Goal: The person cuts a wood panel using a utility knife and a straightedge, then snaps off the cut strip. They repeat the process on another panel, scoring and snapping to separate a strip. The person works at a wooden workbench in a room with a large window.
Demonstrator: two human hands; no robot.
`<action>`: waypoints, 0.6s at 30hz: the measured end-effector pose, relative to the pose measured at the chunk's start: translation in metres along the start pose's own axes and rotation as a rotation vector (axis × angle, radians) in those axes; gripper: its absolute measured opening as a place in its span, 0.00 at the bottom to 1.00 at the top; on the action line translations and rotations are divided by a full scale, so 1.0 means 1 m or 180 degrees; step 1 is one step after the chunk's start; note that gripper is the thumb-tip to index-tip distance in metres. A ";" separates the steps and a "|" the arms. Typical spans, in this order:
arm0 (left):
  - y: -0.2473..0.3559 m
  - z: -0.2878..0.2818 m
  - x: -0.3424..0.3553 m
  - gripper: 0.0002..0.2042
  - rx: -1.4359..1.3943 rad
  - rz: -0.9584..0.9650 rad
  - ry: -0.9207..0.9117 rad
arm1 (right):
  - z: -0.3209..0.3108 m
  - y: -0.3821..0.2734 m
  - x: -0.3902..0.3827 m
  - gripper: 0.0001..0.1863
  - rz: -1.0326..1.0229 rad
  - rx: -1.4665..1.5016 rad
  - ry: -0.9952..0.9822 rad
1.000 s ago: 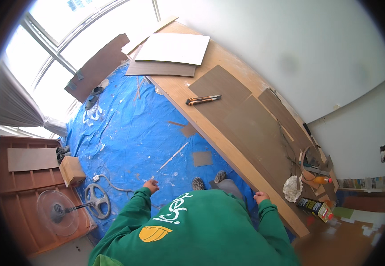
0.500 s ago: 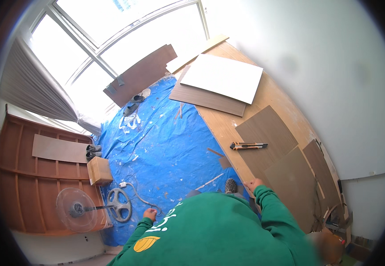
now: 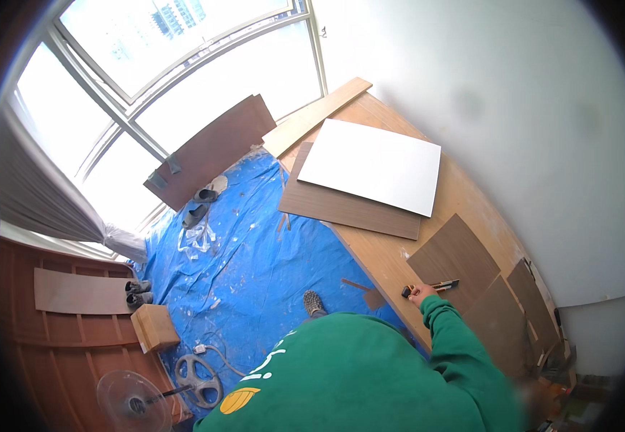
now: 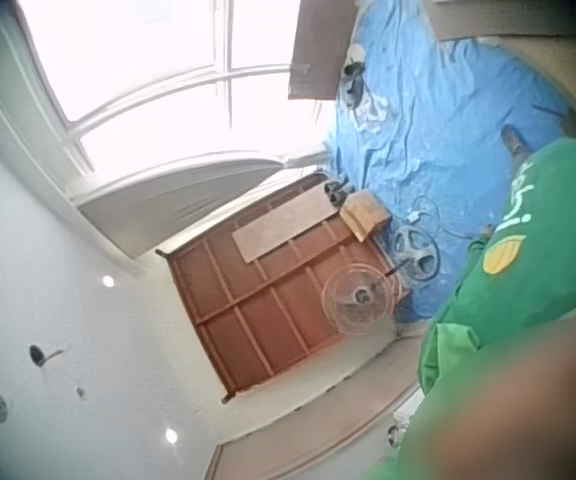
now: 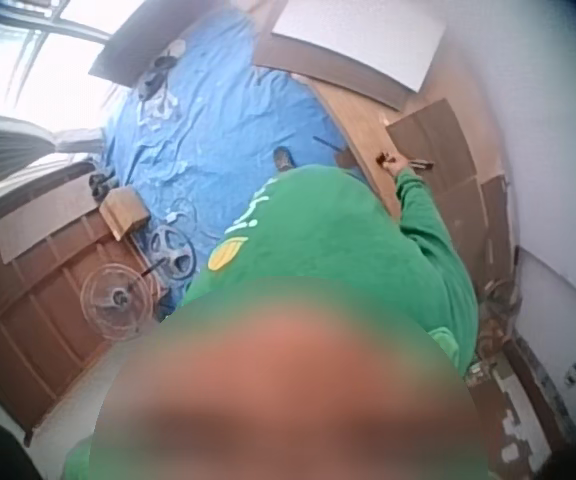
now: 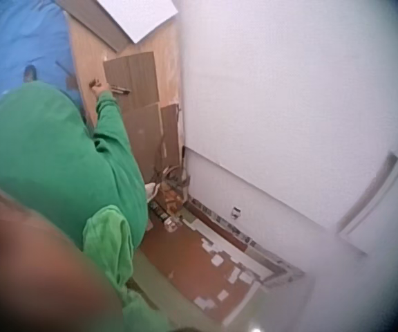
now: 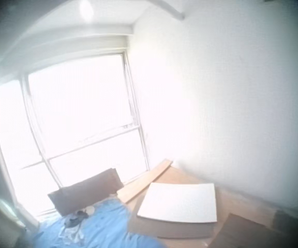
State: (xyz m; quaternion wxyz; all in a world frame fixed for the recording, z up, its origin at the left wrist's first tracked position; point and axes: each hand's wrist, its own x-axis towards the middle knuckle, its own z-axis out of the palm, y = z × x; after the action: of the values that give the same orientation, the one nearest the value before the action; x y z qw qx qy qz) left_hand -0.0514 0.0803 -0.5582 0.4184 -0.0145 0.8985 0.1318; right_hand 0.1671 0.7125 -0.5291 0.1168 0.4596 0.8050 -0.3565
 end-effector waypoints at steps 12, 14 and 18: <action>0.245 -0.284 0.319 0.19 0.1136 0.1810 0.0471 | 0.023 -0.075 0.017 0.10 0.0930 0.1104 0.0237; 0.309 -0.285 0.320 0.22 0.0600 0.1629 0.0359 | 0.019 -0.078 0.038 0.09 0.0940 0.1580 0.0476; 0.391 -0.265 0.300 0.27 -0.0125 0.1597 -0.0002 | 0.004 -0.086 0.103 0.09 0.1089 0.2317 0.0770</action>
State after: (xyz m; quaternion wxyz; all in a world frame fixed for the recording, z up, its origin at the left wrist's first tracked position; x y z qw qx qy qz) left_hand -0.4984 0.4169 -0.5341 0.3725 0.2010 0.8711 0.2489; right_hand 0.0386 0.7495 -0.5448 -0.0911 0.6365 0.5464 -0.5367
